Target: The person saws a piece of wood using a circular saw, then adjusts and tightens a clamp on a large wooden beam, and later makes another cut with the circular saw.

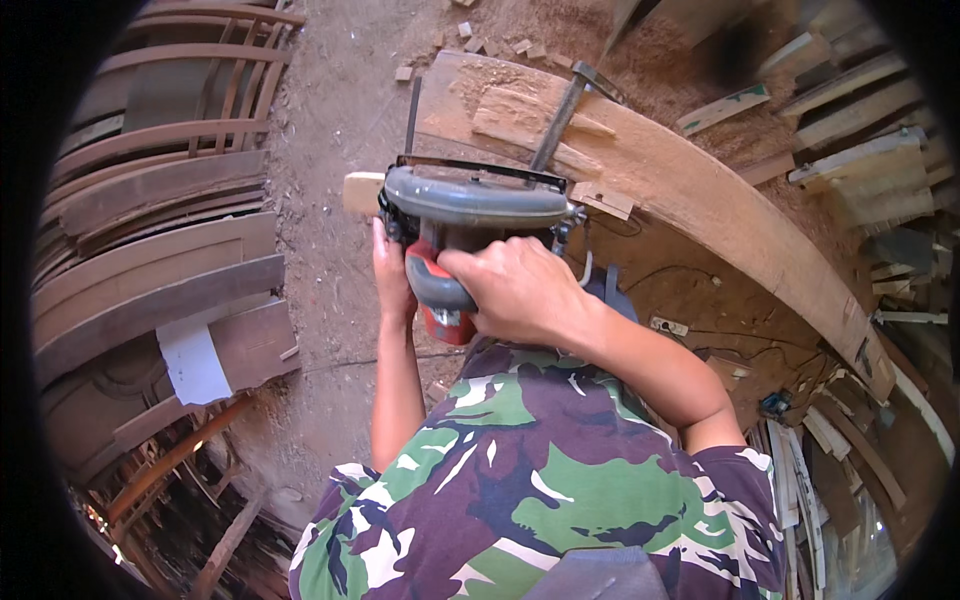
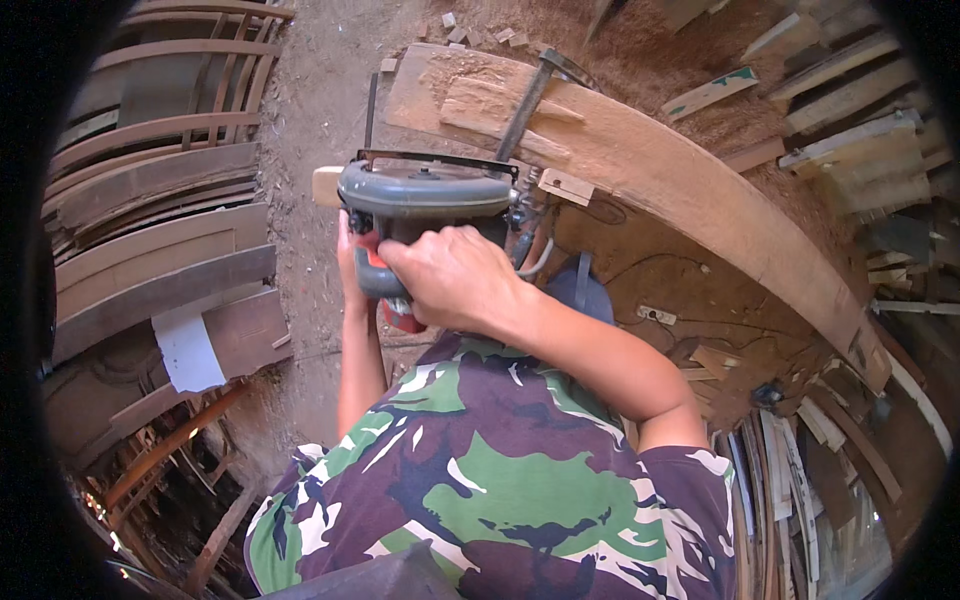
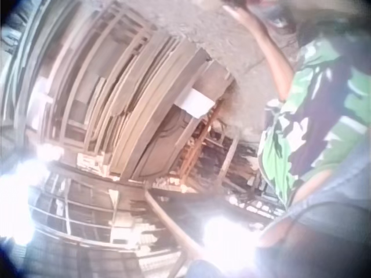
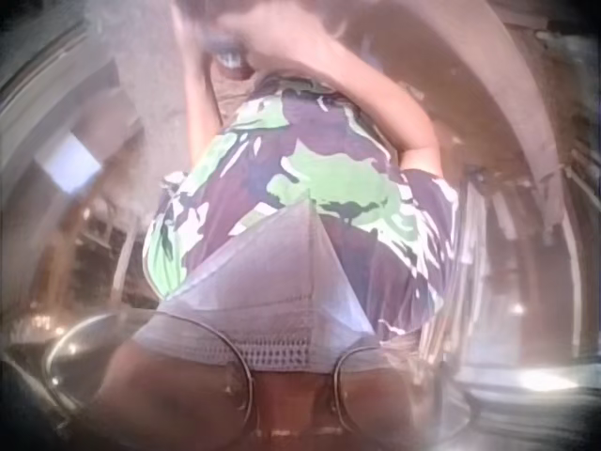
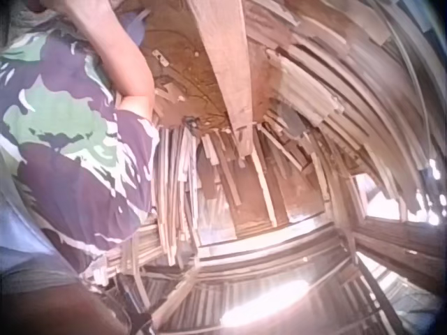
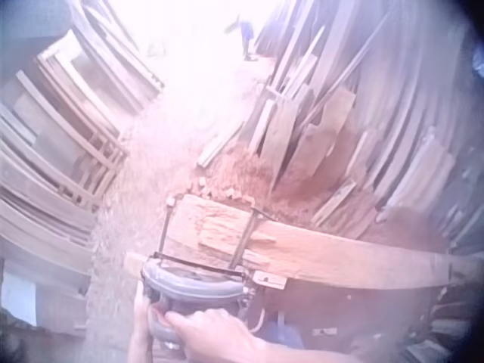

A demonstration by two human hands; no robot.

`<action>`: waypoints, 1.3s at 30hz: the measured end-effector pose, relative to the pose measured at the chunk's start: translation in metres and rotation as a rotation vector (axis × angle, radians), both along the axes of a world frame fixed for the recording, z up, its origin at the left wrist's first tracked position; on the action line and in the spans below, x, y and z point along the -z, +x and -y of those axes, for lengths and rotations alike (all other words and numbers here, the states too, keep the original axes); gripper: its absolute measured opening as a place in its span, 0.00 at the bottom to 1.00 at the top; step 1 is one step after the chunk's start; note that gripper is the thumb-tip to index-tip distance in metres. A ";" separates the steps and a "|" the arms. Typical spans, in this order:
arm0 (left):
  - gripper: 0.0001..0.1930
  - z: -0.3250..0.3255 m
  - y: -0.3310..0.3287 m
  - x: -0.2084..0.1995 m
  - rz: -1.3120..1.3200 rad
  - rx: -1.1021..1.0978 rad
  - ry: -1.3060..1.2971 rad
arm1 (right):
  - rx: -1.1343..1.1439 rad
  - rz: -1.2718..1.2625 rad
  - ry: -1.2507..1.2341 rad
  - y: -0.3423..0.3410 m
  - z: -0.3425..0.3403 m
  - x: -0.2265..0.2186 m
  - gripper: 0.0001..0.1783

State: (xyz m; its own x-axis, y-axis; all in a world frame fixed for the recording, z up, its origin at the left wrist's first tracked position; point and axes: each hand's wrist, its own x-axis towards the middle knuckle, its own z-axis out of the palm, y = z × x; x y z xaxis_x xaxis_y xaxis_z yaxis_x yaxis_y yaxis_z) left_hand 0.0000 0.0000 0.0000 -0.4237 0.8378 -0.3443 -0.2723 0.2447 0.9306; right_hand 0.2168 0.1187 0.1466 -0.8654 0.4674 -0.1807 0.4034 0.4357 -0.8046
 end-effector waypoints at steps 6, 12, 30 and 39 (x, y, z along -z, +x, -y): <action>0.30 0.061 0.026 -0.012 0.260 0.005 0.114 | 0.008 0.064 0.034 0.020 0.079 -0.036 0.14; 0.31 0.093 0.008 -0.018 0.078 0.244 0.112 | 0.230 0.067 0.117 0.025 0.172 -0.054 0.16; 0.36 0.105 -0.211 -0.088 0.013 0.284 0.191 | 0.357 -0.015 0.149 -0.178 0.233 -0.091 0.25; 0.28 0.046 -0.406 -0.098 -0.241 0.377 0.266 | 0.282 -0.155 0.179 -0.350 0.161 -0.090 0.14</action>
State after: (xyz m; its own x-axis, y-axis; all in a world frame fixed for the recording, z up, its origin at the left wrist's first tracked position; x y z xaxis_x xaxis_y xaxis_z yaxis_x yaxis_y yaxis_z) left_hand -0.4063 -0.0463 0.0985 -0.1165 0.9928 -0.0284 0.0188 0.0308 0.9993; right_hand -0.1333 -0.0420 0.2367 -0.7086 0.7039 0.0489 0.4072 0.4644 -0.7864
